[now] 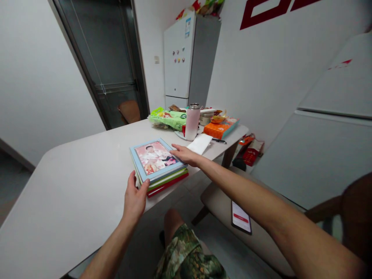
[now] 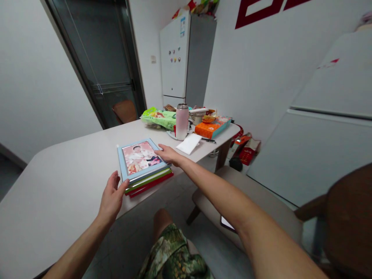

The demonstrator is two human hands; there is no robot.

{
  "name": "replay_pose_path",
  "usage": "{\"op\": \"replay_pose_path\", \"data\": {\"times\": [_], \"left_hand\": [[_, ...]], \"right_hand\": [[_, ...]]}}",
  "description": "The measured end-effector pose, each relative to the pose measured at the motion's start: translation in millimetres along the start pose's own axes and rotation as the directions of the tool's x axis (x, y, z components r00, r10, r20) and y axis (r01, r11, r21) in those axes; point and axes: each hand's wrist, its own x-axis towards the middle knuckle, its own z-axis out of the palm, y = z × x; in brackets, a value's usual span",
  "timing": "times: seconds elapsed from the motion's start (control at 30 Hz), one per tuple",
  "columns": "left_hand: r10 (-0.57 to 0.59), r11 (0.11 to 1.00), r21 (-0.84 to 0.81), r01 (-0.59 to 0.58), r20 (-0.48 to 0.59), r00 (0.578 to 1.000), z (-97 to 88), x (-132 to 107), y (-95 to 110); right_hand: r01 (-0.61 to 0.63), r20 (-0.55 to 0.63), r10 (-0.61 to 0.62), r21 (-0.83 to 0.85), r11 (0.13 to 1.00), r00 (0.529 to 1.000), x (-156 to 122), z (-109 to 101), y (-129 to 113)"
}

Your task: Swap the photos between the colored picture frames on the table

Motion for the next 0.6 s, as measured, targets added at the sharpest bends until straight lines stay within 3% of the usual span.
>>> {"op": "replay_pose_path", "data": {"times": [0.13, 0.27, 0.37, 0.6], "left_hand": [[-0.026, 0.998, -0.050, 0.027, 0.031, 0.999, -0.3, -5, -4], [-0.062, 0.986, -0.152, 0.063, 0.009, 0.998, -18.0, 5, -13], [-0.076, 0.981, -0.182, 0.064, -0.061, 0.995, -50.0, 26, -21], [-0.051, 0.987, -0.161, 0.012, -0.242, 0.969, -145.4, 67, -31]], "right_hand": [[-0.023, 0.079, 0.014, 0.106, 0.994, 0.997, -19, 12, 5], [0.007, 0.054, -0.018, 0.182, 0.983, 0.998, -22, 46, 0], [0.038, 0.056, -0.051, 0.217, 0.975, 0.997, -7, 82, -14], [0.131, 0.091, -0.151, 0.190, 0.973, 0.984, 40, 178, -59]]}}
